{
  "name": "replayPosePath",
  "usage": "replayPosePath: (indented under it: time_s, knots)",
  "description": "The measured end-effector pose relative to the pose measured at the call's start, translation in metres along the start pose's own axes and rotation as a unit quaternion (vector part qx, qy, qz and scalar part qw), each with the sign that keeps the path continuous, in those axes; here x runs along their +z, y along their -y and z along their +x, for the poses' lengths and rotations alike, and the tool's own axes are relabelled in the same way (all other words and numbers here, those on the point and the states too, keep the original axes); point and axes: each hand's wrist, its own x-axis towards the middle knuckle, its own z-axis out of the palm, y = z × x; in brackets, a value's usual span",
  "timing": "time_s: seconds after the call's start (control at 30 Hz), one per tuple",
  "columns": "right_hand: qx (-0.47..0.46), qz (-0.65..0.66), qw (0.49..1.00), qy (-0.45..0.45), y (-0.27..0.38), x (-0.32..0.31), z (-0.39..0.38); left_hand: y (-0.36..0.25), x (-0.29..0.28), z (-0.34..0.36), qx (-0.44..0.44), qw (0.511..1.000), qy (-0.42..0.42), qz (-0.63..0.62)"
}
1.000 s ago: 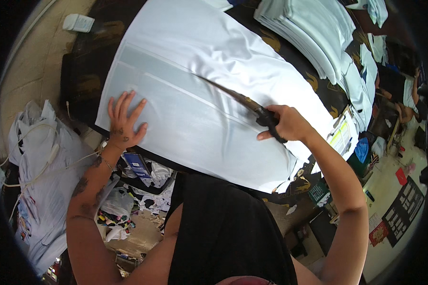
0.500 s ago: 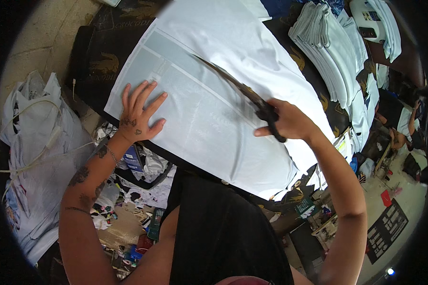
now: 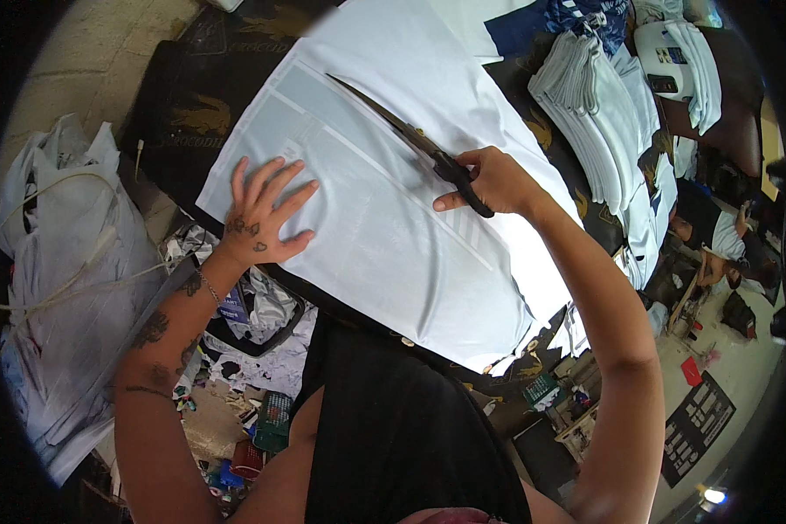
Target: The person unfolds a large white fabric sheet, places it on a table, and uses shears to cut it into smaller rectangular pieces. They fold the cut pieces and stack them on the table.
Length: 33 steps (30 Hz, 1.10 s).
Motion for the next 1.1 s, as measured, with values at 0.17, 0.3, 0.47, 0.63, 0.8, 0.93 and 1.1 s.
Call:
replayPosePath:
  time_s: [0.17,0.3,0.47,0.63,0.8,0.93,1.1]
  knots:
    - [-0.064,0.017,0.998,-0.001,0.037,-0.004,0.017,-0.003,-0.005,0.004,-0.003,1.000,-0.003,-0.009]
    - [-0.066,-0.017,0.997,-0.031,0.048,-0.011,0.048,-0.005,-0.002,0.001,0.004,1.000,-0.019,-0.003]
    - [-0.081,0.031,0.989,-0.116,0.009,0.014,0.029,-0.006,0.000,-0.010,-0.007,0.995,-0.099,-0.017]
    - [-0.026,0.176,0.961,-0.210,-0.078,0.148,-0.128,-0.010,-0.019,0.008,-0.101,0.994,-0.019,-0.044]
    - [0.078,0.366,0.882,-0.285,-0.131,0.319,-0.287,-0.047,0.015,0.111,-0.271,0.952,-0.128,-0.058]
    - [0.094,0.572,0.726,-0.370,-0.128,0.410,-0.349,-0.145,0.097,0.219,-0.251,0.960,-0.018,0.126]
    - [0.047,0.586,0.588,-0.556,-0.109,0.442,-0.389,-0.366,0.157,0.211,0.012,0.981,0.024,-0.190]
